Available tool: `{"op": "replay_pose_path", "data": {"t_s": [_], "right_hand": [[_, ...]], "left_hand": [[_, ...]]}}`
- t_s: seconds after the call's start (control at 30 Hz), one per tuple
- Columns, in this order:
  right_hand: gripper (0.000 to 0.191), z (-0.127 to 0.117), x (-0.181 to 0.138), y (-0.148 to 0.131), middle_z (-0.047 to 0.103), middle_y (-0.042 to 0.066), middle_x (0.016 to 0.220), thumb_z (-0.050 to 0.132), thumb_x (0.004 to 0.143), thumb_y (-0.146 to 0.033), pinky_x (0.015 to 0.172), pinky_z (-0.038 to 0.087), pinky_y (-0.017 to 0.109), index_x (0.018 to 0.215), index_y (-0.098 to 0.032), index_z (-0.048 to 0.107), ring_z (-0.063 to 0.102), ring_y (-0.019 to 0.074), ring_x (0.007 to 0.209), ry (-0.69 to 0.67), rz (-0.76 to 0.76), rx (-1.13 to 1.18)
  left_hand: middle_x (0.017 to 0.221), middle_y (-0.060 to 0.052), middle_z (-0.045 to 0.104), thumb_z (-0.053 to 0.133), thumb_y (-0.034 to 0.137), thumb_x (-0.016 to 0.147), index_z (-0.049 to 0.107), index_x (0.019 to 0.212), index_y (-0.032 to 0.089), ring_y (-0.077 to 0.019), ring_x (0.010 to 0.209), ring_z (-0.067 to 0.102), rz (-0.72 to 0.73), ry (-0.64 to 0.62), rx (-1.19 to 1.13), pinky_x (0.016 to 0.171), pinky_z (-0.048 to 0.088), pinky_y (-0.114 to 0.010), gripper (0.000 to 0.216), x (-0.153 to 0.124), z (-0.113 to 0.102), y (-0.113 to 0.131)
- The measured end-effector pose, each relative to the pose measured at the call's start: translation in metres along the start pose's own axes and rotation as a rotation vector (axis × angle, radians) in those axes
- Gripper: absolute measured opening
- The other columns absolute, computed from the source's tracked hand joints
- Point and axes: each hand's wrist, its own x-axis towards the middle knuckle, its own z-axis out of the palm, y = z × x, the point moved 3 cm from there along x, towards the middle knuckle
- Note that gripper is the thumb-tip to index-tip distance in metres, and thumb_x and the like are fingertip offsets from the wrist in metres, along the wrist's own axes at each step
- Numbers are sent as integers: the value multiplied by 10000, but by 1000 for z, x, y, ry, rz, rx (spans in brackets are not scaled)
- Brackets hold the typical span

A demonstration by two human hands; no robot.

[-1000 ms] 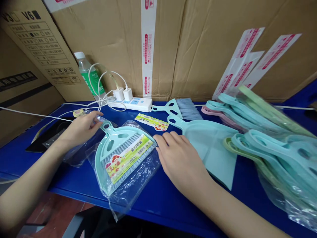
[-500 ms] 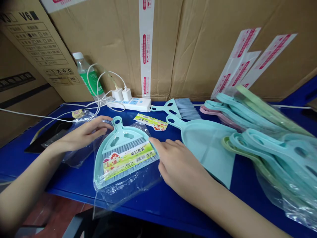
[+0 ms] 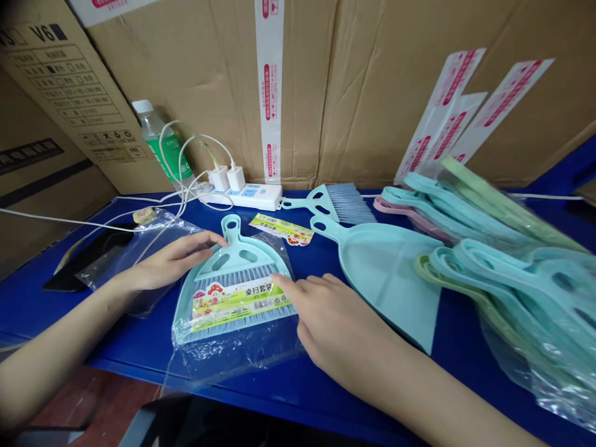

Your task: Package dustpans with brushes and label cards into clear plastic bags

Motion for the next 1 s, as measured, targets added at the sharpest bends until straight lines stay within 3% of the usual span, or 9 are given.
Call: {"op": "replay_pose_path", "data": {"t_s": [0.13,0.27,0.37,0.47,0.6,0.77,1.0], "right_hand": [[531,1,-1,-2,772,84,882,440,796,-32,662,554,357,1304,-83,585,715,211,733,6,-17,-36],[501,2,-4,-1,774,104,878,431,802,-46,690,564,388,1273,-45,604,717,223,720,4,-40,-63],[445,-1,-5,0,768,117,954,475,835,-95,731,561,397,1253,-86,624,718,243,810,35,-53,-72],[286,-5,-1,0,738,127,1002,549,891,-219,745,546,397,1139,-147,673,691,272,903,90,-53,-73],[109,-3,9,-4,654,73,840,567,914,-225,666,506,360,905,-176,664,620,229,755,97,-51,-62],[204,3,15,-9,607,56,794,474,936,-131,663,435,342,791,-190,604,540,220,747,105,-129,-154],[285,2,15,-10,582,35,740,423,956,-93,651,373,329,735,-192,574,481,201,711,142,-147,-168]], "left_hand": [[1150,-68,640,404,288,976,551,1186,199,-179,989,606,25,18,-11,840,510,-329,271,6,2,0],[1306,-77,601,383,336,997,526,1295,234,-223,1182,541,82,9,147,1035,432,-428,346,15,7,1],[1368,-119,552,396,344,1005,514,1318,194,-257,1275,464,154,72,287,1097,364,-480,368,14,7,11],[1224,-111,607,482,332,989,571,1223,174,-245,1169,503,237,84,345,1024,417,-434,295,5,4,28],[964,-52,627,587,316,950,642,1055,182,-199,935,563,335,-94,336,916,458,-358,179,-9,11,45],[950,-59,621,560,257,953,640,1044,169,-195,888,597,346,-142,393,837,492,-325,150,-18,24,48],[935,-62,664,398,173,990,620,1049,170,-186,801,651,397,-79,543,717,535,-311,230,-24,30,50]]}}
